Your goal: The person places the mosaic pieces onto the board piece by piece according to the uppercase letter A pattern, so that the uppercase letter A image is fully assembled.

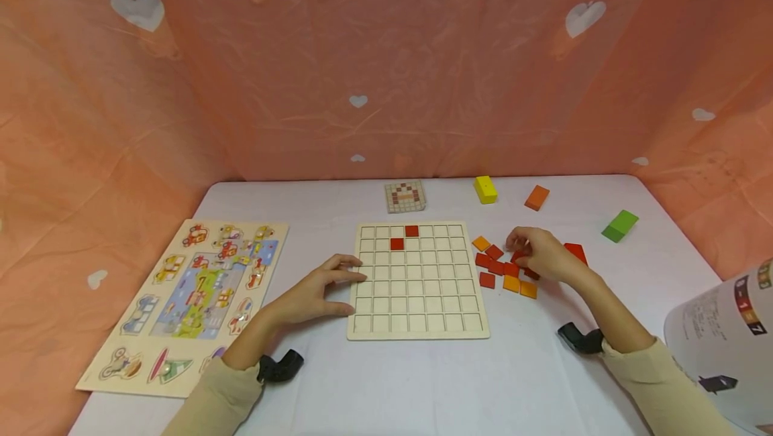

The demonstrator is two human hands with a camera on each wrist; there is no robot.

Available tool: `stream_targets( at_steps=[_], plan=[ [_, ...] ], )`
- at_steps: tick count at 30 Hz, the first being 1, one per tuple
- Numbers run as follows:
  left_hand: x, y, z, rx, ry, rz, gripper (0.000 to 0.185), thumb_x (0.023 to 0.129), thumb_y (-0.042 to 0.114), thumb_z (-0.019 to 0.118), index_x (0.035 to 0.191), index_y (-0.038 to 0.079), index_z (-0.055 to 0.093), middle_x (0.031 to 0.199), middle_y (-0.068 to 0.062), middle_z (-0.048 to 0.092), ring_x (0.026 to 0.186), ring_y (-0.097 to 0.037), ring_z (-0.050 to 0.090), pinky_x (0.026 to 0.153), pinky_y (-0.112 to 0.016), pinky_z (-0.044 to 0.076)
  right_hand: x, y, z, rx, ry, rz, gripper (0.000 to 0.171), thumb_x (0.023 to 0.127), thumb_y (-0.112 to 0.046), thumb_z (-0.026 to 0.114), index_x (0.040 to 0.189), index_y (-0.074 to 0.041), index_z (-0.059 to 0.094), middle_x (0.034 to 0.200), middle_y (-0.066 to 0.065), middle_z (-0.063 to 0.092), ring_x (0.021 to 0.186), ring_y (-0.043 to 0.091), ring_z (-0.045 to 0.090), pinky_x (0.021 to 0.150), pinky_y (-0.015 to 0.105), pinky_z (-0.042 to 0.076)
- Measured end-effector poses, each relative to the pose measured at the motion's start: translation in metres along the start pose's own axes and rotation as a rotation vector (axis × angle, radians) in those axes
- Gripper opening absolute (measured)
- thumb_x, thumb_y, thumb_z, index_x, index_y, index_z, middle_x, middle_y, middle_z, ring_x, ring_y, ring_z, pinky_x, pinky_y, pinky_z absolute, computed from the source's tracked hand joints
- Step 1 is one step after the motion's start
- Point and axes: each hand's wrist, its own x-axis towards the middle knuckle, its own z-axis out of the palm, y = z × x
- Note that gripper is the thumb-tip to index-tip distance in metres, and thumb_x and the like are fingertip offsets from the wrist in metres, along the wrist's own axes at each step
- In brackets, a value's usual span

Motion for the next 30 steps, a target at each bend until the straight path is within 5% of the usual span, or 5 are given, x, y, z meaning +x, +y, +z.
stream_targets(
  at_steps=[7, 16, 30],
  plan=[
    [-0.002, 0.001, -0.001, 0.032, 0.006, -0.001, 0.054, 0.082, 0.019, 0.083, 0.131, 0.008, 0.065, 0.147, -0.007, 0.041, 0.141, -0.028, 0.034, 0.113, -0.047, 0.028, 0.024, -0.014, 0.001, 0.129, 0.045, -0.070, 0.018, 0.087, 0.013, 0.061, 0.102, 0.006, 0.065, 0.098, 0.015, 0.064, 0.091, 0.031, 0.057, 0.076, 0.028, 0.051],
    [-0.001, 0.001, -0.001, 0.035, 0.004, 0.011, 0.054, 0.082, 0.019, 0.083, 0.131, 0.008, 0.065, 0.147, -0.007, 0.041, 0.140, -0.028, 0.035, 0.113, -0.041, 0.029, 0.081, -0.051, 0.032, 0.329, -0.094, -0.156, 0.021, 0.088, 0.012, 0.063, 0.108, 0.010, 0.065, 0.098, 0.019, 0.064, 0.087, 0.028, 0.058, 0.076, 0.025, 0.050],
    [0.001, 0.000, 0.001, 0.037, 0.006, -0.002, 0.053, 0.082, 0.018, 0.083, 0.131, 0.008, 0.065, 0.147, -0.006, 0.041, 0.141, -0.029, 0.033, 0.113, -0.051, 0.029, 0.092, -0.069, 0.053, 0.276, -0.060, -0.169, 0.016, 0.085, 0.015, 0.065, 0.097, 0.010, 0.073, 0.093, 0.019, 0.072, 0.080, 0.022, 0.062, 0.073, 0.028, 0.052]
  ],
)
